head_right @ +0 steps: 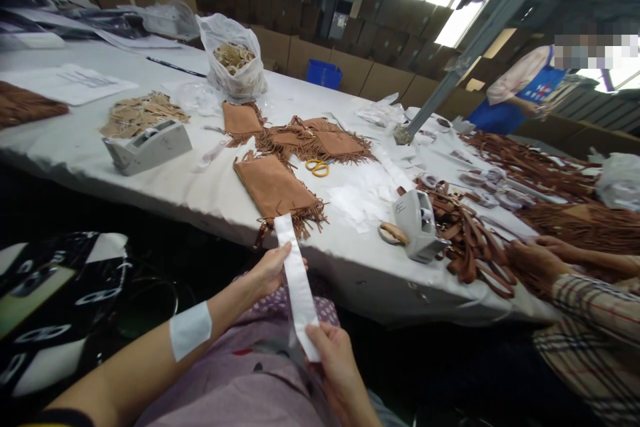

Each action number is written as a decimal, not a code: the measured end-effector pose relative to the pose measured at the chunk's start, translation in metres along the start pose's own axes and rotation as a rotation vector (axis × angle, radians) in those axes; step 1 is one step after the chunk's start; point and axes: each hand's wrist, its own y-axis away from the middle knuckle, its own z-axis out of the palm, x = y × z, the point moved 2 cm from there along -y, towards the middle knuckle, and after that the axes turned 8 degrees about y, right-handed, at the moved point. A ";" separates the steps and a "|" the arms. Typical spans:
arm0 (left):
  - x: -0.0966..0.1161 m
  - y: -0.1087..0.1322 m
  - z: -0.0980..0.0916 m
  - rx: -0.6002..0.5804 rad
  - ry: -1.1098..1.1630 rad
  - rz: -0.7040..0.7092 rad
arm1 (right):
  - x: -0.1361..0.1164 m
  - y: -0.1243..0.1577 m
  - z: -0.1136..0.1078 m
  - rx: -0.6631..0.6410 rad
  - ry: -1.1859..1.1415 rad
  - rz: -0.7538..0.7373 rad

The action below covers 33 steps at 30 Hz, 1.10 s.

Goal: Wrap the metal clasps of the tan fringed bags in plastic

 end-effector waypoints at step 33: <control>0.016 -0.013 0.040 -0.425 -1.030 0.099 | -0.155 -0.106 -0.208 0.634 0.884 -0.476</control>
